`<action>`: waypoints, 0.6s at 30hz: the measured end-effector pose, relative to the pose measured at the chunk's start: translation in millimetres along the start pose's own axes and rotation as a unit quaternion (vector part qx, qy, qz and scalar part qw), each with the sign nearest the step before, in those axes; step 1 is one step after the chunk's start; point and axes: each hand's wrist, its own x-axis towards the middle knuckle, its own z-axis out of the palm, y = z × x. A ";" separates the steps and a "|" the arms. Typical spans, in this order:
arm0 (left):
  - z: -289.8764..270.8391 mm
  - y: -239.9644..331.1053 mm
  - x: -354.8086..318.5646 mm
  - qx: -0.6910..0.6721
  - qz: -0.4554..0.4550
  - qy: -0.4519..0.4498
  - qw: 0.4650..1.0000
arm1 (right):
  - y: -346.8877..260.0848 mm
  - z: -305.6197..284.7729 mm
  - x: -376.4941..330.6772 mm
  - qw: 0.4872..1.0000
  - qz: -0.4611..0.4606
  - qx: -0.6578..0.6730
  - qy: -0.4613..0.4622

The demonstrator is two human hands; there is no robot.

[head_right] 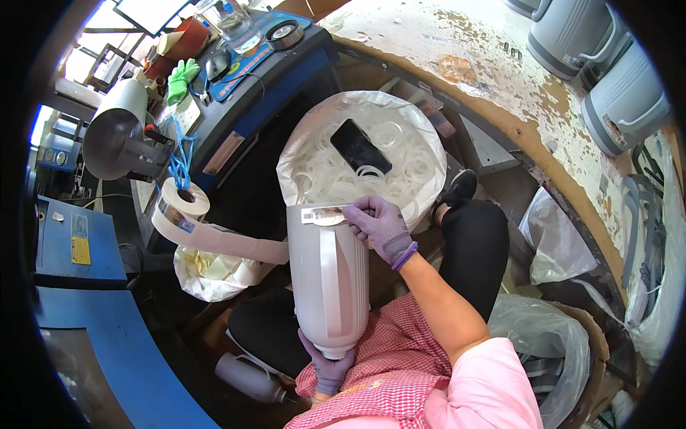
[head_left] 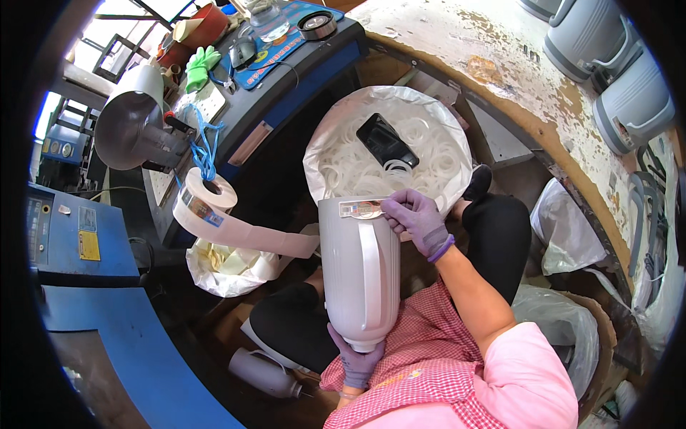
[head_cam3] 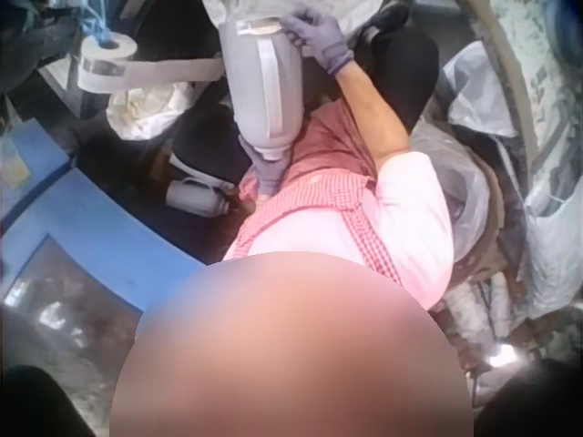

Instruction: The person assembles white thermos flasks by inserting a grey rubber seal into the opening, screwing on a grey lid, and attaching a grey handle. The person repeats this process for multiple units, placing finished items on a nearby table.

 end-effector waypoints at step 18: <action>-3.7 -9.6 -7.5 -0.054 0.014 0.014 0.998 | -91.0 48.6 38.8 0.770 -0.025 -0.608 -0.190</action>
